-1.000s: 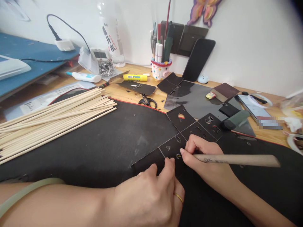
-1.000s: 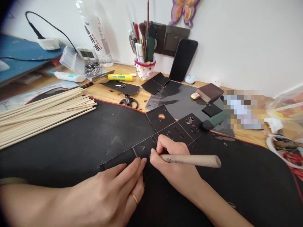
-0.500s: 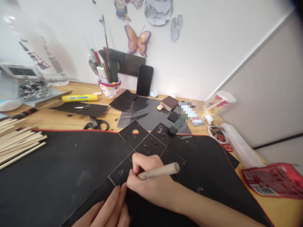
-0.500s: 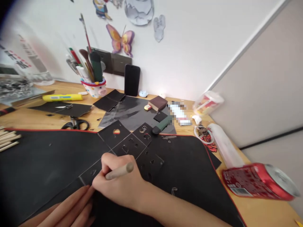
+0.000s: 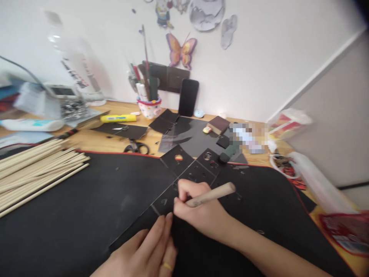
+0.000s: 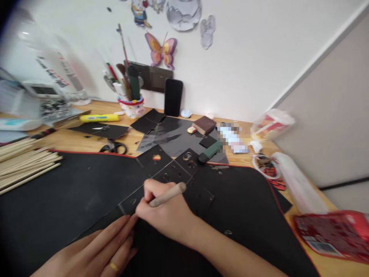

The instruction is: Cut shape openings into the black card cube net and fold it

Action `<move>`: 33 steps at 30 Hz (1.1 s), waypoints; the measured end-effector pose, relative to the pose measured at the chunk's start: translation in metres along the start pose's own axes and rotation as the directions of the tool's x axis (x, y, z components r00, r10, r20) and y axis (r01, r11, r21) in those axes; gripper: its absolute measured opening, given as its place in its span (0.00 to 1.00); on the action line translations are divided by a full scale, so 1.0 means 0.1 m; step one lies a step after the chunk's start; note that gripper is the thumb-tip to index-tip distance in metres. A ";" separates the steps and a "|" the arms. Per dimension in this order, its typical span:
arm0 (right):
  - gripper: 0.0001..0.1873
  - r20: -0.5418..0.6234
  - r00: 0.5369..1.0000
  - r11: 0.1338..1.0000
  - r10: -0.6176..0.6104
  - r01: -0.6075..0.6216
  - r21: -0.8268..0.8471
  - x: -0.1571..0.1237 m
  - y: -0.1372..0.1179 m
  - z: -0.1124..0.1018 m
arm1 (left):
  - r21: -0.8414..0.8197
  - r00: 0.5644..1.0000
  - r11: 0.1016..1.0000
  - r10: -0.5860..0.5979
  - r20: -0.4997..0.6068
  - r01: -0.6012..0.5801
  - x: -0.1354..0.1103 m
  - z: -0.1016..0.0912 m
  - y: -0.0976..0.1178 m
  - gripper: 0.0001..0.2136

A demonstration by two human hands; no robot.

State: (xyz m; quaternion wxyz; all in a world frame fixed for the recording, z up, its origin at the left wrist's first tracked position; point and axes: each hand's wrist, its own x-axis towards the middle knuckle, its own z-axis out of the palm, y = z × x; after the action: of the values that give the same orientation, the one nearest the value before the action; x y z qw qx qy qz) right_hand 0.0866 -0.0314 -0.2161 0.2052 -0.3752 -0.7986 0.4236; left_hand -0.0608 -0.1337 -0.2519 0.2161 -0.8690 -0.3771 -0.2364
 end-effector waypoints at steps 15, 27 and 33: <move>0.14 0.011 0.998 0.991 0.056 -0.054 -0.126 0.01 0.01 0.01 | -0.028 0.971 0.996 0.089 0.221 -0.085 0.17 -0.22 -0.03 0.10; 0.14 -0.045 0.998 0.988 0.048 -0.054 -0.147 0.01 -0.01 0.07 | -0.045 0.952 0.994 0.110 0.285 -0.101 0.19 -0.27 -0.05 0.13; 0.14 -0.045 0.998 0.982 0.036 -0.044 -0.181 0.00 0.00 0.06 | -0.043 0.966 0.996 0.083 0.247 -0.074 0.18 -0.26 -0.04 0.10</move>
State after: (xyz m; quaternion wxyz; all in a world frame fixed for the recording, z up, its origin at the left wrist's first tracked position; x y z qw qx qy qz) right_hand 0.0831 -0.0348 -0.2190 0.1783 -0.4170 -0.8218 0.3448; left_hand -0.0595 -0.1355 -0.2204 0.1620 -0.9095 -0.3625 -0.1232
